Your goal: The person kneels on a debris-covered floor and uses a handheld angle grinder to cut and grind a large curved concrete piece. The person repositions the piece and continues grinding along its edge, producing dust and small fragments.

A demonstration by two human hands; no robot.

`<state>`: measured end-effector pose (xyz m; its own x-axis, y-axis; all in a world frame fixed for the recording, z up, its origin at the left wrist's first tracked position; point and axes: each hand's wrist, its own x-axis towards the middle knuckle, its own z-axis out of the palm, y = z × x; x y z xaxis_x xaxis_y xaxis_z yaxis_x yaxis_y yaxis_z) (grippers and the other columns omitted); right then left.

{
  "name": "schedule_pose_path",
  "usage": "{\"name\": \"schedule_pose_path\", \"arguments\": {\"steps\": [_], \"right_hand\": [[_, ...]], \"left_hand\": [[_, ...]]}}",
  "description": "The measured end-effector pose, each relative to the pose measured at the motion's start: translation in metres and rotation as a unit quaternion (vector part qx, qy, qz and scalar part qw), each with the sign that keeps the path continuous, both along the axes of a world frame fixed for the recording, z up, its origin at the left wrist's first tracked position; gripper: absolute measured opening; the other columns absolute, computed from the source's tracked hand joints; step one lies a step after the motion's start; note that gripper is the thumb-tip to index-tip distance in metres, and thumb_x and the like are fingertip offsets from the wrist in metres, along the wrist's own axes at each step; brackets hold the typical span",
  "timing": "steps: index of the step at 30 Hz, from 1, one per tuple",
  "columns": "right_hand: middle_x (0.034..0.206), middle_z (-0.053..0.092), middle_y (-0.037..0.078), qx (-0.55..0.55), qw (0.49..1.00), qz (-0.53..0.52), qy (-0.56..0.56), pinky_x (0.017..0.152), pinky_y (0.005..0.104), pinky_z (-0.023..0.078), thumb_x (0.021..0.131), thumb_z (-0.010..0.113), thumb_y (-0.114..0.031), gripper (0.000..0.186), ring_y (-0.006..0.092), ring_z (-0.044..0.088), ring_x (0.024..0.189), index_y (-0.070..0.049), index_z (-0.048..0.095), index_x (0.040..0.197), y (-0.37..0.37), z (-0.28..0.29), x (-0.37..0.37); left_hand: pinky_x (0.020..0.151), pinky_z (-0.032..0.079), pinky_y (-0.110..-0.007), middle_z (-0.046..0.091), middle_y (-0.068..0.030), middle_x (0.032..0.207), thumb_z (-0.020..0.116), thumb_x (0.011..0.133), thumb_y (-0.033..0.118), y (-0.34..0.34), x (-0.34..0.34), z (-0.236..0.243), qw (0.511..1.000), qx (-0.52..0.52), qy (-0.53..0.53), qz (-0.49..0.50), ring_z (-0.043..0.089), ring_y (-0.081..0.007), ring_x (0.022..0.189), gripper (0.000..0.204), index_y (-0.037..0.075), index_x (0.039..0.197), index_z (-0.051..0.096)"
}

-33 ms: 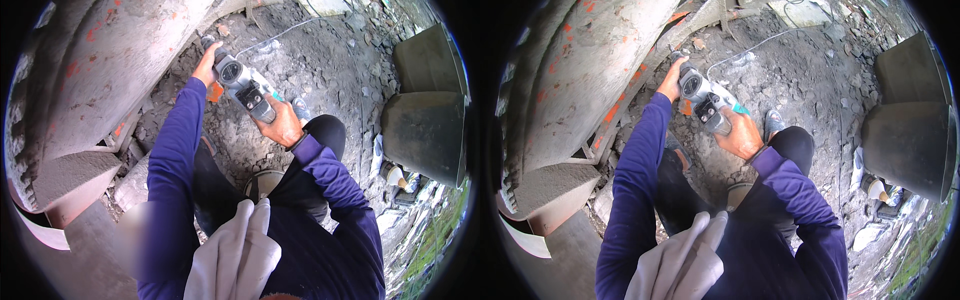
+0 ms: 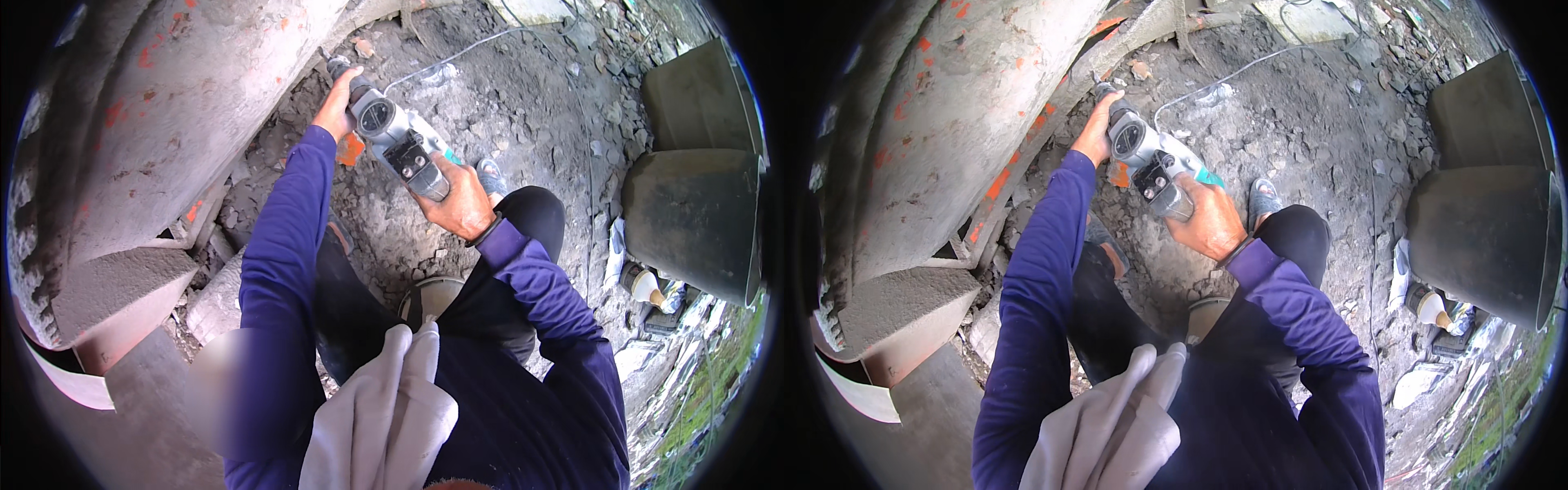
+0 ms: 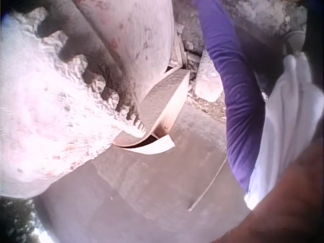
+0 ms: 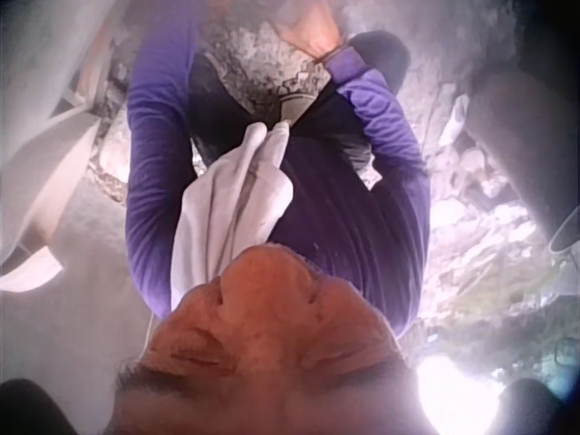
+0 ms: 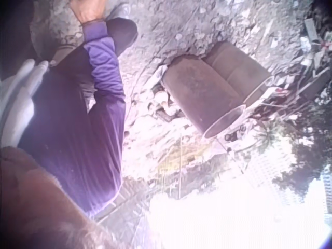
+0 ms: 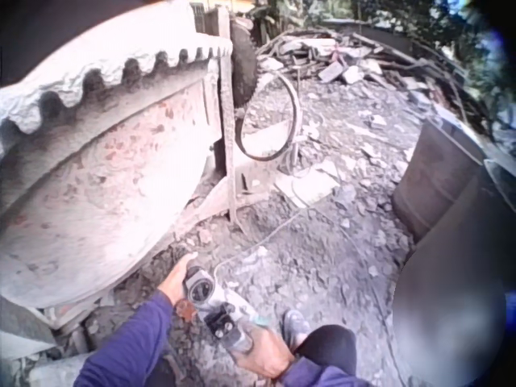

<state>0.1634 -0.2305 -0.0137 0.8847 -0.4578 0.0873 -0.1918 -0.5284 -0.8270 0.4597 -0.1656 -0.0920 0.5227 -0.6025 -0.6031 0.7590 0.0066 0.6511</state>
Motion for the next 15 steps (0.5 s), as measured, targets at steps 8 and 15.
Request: {"name": "schedule_pose_path", "arguments": {"steps": [8,15], "right_hand": [[0.098,0.073,0.029,-0.018,0.999,0.041,-0.002,0.081,0.0476,0.058,0.076,0.079,-0.012,0.047,0.0444,0.074,0.095,0.003,0.068,0.12,-0.006,-0.004,-0.004],[0.096,0.074,0.023,-0.086,0.992,0.089,0.0,0.081,0.0519,0.056,0.071,0.08,-0.016,0.052,0.0432,0.072,0.091,-0.004,0.066,0.12,-0.011,-0.014,0.008]], "left_hand": [[0.077,0.061,-0.042,0.072,-0.0103,0.091,0.078,0.091,0.041,0.003,0.006,-0.009,1.0,0.012,-0.009,-0.006,0.072,-0.0252,0.078,0.037,0.01,0.106,0.066],[0.077,0.061,-0.042,0.072,-0.013,0.09,0.078,0.087,0.048,0.0,0.013,-0.016,0.999,0.026,-0.022,-0.005,0.072,-0.0269,0.077,0.048,0.006,0.105,0.065]]}}
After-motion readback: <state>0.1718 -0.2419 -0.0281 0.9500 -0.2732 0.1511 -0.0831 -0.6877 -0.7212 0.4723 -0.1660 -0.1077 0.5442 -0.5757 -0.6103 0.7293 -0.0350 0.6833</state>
